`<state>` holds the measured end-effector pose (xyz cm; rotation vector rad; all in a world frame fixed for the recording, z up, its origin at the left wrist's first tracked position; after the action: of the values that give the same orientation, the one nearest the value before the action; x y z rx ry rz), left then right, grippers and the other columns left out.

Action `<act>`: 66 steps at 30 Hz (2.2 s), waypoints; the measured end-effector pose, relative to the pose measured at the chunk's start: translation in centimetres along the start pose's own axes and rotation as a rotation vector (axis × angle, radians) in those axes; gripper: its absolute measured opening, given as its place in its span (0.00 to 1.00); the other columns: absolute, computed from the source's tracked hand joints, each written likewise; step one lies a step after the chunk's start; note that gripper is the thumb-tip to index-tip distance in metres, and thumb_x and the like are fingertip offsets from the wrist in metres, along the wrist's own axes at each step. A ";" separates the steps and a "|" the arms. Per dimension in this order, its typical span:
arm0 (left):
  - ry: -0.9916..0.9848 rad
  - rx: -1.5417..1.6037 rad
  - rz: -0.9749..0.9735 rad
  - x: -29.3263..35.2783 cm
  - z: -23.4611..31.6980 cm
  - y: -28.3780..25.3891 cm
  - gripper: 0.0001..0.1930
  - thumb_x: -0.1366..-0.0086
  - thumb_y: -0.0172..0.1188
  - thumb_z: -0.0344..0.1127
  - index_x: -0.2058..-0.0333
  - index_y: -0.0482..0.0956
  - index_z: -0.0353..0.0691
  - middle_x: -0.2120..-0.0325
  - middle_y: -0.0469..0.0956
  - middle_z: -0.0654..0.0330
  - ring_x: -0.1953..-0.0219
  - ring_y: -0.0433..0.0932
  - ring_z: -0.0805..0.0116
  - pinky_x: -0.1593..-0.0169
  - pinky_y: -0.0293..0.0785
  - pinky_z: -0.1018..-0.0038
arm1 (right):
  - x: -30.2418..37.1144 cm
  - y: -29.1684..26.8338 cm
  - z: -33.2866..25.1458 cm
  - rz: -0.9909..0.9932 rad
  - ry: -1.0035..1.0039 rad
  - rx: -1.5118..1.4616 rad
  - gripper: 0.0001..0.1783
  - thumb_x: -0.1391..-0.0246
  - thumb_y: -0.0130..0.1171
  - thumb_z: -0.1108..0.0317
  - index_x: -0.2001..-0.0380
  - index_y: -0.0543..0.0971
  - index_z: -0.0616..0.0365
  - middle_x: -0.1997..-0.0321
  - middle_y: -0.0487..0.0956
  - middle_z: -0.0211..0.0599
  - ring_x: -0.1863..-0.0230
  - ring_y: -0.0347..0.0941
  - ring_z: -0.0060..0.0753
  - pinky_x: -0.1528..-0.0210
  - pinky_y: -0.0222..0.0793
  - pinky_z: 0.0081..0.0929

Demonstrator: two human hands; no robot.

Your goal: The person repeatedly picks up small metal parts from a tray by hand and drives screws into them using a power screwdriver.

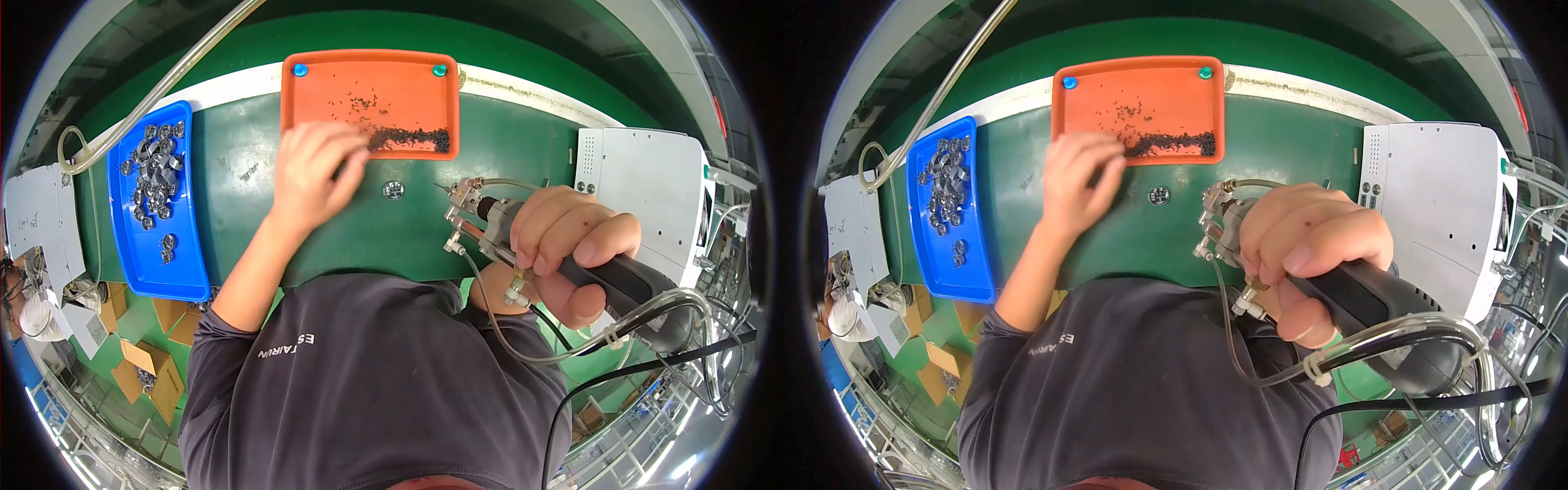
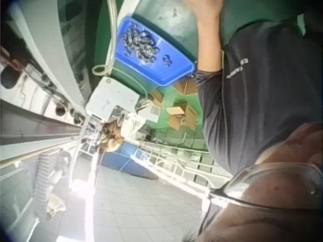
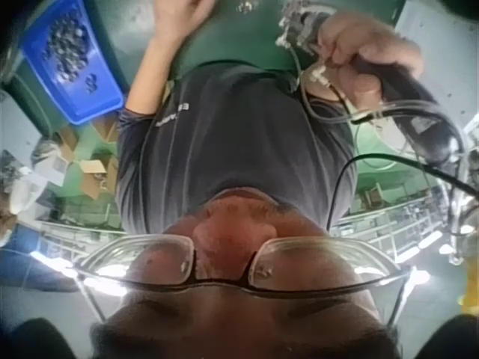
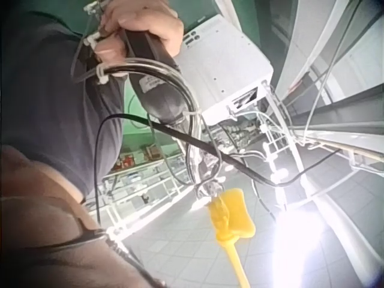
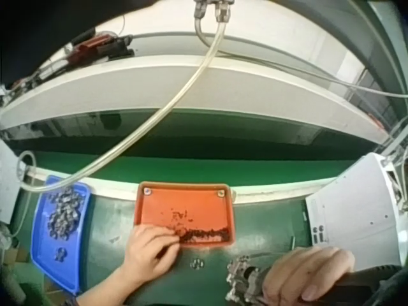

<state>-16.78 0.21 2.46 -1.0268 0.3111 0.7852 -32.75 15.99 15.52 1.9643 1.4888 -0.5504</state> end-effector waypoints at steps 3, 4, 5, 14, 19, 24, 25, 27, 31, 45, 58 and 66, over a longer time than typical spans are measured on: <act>0.110 0.170 -0.142 1.9 2.1 1.8 0.10 0.47 0.74 0.32 0.67 0.83 0.42 0.59 0.82 0.60 0.57 0.80 0.60 0.56 0.73 0.65 | 0.0 -0.4 -0.2 0.040 0.000 0.052 0.21 0.44 0.75 0.58 0.60 0.73 0.56 0.81 0.74 0.31 0.84 0.71 0.31 0.81 0.66 0.26; 0.163 0.216 -0.245 2.4 3.1 2.9 0.09 0.47 0.74 0.35 0.69 0.82 0.43 0.58 0.81 0.63 0.56 0.79 0.62 0.56 0.73 0.65 | 0.0 -0.5 -0.6 0.024 -0.024 0.055 0.21 0.42 0.74 0.57 0.59 0.73 0.56 0.81 0.73 0.31 0.84 0.71 0.31 0.82 0.65 0.26; 0.189 0.181 -0.255 2.5 3.5 3.2 0.09 0.47 0.73 0.35 0.69 0.84 0.43 0.58 0.81 0.65 0.57 0.78 0.63 0.57 0.72 0.66 | 0.0 -0.6 -0.9 0.007 -0.048 0.059 0.21 0.41 0.72 0.56 0.58 0.72 0.56 0.82 0.73 0.30 0.84 0.71 0.30 0.82 0.64 0.27; 0.125 0.209 -0.289 2.8 2.9 5.0 0.05 0.42 0.69 0.33 0.67 0.86 0.41 0.58 0.83 0.66 0.57 0.80 0.66 0.53 0.75 0.67 | -0.1 -0.6 0.0 0.050 -0.042 0.078 0.20 0.36 0.67 0.53 0.57 0.71 0.55 0.82 0.72 0.30 0.86 0.69 0.28 0.83 0.63 0.26; 0.110 0.209 -0.298 2.6 3.1 5.4 0.06 0.40 0.69 0.33 0.66 0.87 0.40 0.57 0.84 0.65 0.58 0.80 0.65 0.52 0.77 0.66 | -0.1 -0.4 0.7 0.046 -0.021 0.048 0.20 0.36 0.67 0.54 0.58 0.71 0.55 0.82 0.72 0.30 0.86 0.69 0.29 0.83 0.64 0.27; 0.034 0.242 -0.298 3.5 2.5 5.9 0.07 0.39 0.68 0.34 0.63 0.87 0.38 0.56 0.84 0.63 0.56 0.82 0.63 0.52 0.81 0.65 | -0.1 0.5 2.2 0.026 -0.011 -0.010 0.19 0.38 0.69 0.56 0.59 0.71 0.56 0.82 0.72 0.31 0.86 0.69 0.29 0.83 0.64 0.27; 0.041 0.234 -0.314 3.4 2.6 6.0 0.08 0.38 0.68 0.34 0.63 0.87 0.38 0.55 0.84 0.63 0.56 0.83 0.63 0.52 0.81 0.65 | -0.1 0.6 2.3 0.022 0.009 -0.002 0.19 0.39 0.70 0.58 0.59 0.72 0.57 0.82 0.72 0.31 0.86 0.68 0.29 0.83 0.64 0.27; 0.050 0.229 -0.333 3.3 2.8 6.1 0.08 0.38 0.68 0.33 0.62 0.86 0.37 0.55 0.84 0.63 0.56 0.83 0.63 0.52 0.82 0.65 | -0.2 0.8 2.5 0.039 0.024 -0.011 0.18 0.41 0.71 0.61 0.60 0.73 0.57 0.83 0.72 0.31 0.86 0.68 0.29 0.83 0.64 0.27; 0.046 0.243 -0.331 2.8 3.1 6.1 0.08 0.38 0.67 0.32 0.61 0.86 0.36 0.55 0.84 0.62 0.56 0.83 0.62 0.52 0.82 0.65 | -0.3 1.6 2.3 -0.120 0.044 0.068 0.19 0.31 0.59 0.51 0.55 0.68 0.55 0.79 0.73 0.30 0.82 0.72 0.28 0.80 0.69 0.29; 0.024 0.252 -0.329 2.7 2.8 6.1 0.07 0.39 0.67 0.31 0.63 0.85 0.36 0.55 0.83 0.62 0.57 0.82 0.62 0.54 0.82 0.65 | -0.3 1.6 3.0 -0.111 0.053 0.083 0.18 0.33 0.61 0.52 0.59 0.68 0.54 0.79 0.72 0.29 0.83 0.71 0.28 0.80 0.69 0.28; 0.039 0.273 -0.269 3.4 2.6 5.7 0.07 0.38 0.66 0.32 0.63 0.84 0.37 0.58 0.82 0.62 0.58 0.82 0.60 0.56 0.80 0.63 | -0.5 2.1 3.6 0.004 0.059 0.061 0.14 0.35 0.60 0.61 0.61 0.69 0.59 0.80 0.70 0.34 0.83 0.66 0.29 0.81 0.63 0.29; 0.035 0.302 -0.296 3.1 2.5 5.8 0.08 0.39 0.68 0.32 0.61 0.85 0.37 0.58 0.82 0.61 0.55 0.82 0.59 0.52 0.81 0.63 | -0.7 0.2 0.4 0.044 -0.032 0.092 0.17 0.35 0.64 0.58 0.59 0.70 0.58 0.82 0.71 0.31 0.86 0.68 0.29 0.84 0.64 0.28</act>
<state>-19.01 5.34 -1.81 -0.7794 0.2893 0.4369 -32.75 15.19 15.70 2.0441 1.4199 -0.6381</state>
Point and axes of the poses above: each hand's wrist, its own x-axis away from the middle knuckle, its own y-axis out of the palm, z = x × y, the point moved 9 cm from there along -x, towards the middle knuckle
